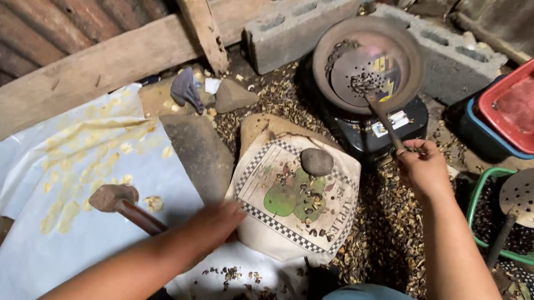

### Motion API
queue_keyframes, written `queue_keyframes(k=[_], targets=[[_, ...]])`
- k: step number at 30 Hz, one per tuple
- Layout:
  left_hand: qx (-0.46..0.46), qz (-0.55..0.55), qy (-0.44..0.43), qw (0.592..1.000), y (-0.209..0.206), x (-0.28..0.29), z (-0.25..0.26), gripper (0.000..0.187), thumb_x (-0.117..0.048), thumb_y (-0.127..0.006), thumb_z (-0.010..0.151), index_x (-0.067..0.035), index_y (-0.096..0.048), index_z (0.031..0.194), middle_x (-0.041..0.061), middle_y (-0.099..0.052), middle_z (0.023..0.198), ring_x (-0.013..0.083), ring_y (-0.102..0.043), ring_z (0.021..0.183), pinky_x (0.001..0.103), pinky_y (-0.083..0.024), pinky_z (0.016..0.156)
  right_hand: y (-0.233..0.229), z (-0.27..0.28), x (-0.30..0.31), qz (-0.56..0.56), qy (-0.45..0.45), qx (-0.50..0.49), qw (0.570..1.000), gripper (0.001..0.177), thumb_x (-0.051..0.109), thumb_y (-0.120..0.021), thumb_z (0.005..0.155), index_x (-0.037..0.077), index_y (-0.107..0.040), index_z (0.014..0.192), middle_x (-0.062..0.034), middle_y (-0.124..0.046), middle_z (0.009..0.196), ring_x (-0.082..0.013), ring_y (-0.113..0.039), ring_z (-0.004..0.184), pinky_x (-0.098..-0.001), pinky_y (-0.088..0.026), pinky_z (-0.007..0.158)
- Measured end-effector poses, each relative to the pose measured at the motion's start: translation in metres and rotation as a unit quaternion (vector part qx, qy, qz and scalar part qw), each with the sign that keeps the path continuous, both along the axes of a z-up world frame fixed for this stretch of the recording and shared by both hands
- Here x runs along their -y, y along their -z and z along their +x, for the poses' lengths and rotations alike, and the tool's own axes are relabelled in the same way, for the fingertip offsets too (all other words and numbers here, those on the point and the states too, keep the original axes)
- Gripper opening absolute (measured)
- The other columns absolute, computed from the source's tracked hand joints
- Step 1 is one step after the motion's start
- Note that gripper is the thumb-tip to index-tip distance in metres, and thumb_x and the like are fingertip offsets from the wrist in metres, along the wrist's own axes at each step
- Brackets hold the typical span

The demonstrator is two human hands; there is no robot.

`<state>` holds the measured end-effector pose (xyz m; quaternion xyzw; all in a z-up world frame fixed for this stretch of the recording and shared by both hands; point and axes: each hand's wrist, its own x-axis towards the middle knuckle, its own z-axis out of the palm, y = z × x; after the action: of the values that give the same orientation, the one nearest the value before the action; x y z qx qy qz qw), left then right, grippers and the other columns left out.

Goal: Cracking nuts with a wooden hammer, peeling them by hand on a cloth, and stirring them in a roasting pan

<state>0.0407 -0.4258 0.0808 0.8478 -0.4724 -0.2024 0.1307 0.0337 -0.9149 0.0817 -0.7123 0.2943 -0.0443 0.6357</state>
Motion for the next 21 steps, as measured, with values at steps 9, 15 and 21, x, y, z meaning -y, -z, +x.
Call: queue_keyframes(k=[9, 15, 21], targets=[[0.068, -0.143, -0.371, 0.915, 0.085, 0.116, 0.051, 0.046, -0.023, -0.068, 0.092, -0.011, -0.061, 0.136, 0.014, -0.058, 0.121, 0.0328, -0.059, 0.105, 0.044, -0.051, 0.092, -0.060, -0.040, -0.010, 0.011, -0.031, 0.006, 0.999, 0.027, 0.007, -0.060, 0.100, 0.006, -0.054, 0.126, -0.0005, -0.048, 0.077, -0.0121, -0.044, 0.057, -0.0249, -0.036, 0.046], [0.081, -0.265, -0.107, 0.955, 0.075, 0.143, 0.001, 0.040, -0.011, -0.064, 0.095, -0.011, -0.063, 0.135, 0.010, -0.065, 0.130, 0.0293, -0.060, 0.120, 0.051, -0.042, 0.113, -0.098, -0.057, -0.032, -0.075, -0.108, -0.076, 0.988, 0.028, 0.002, -0.065, 0.096, 0.005, -0.062, 0.124, -0.0042, -0.053, 0.072, -0.0159, -0.046, 0.049, -0.0295, -0.035, 0.040], [0.169, -0.257, -0.337, 0.890, 0.097, 0.131, 0.022, 0.119, -0.038, -0.091, 0.074, 0.013, -0.021, 0.155, 0.038, -0.011, 0.164, 0.0583, -0.014, 0.153, 0.057, -0.023, 0.126, -0.130, -0.061, -0.070, -0.312, -0.265, -0.276, 0.870, 0.036, 0.012, -0.069, 0.095, 0.021, -0.063, 0.129, -0.0108, -0.082, 0.095, -0.0215, -0.077, 0.069, -0.0331, -0.067, 0.061]])
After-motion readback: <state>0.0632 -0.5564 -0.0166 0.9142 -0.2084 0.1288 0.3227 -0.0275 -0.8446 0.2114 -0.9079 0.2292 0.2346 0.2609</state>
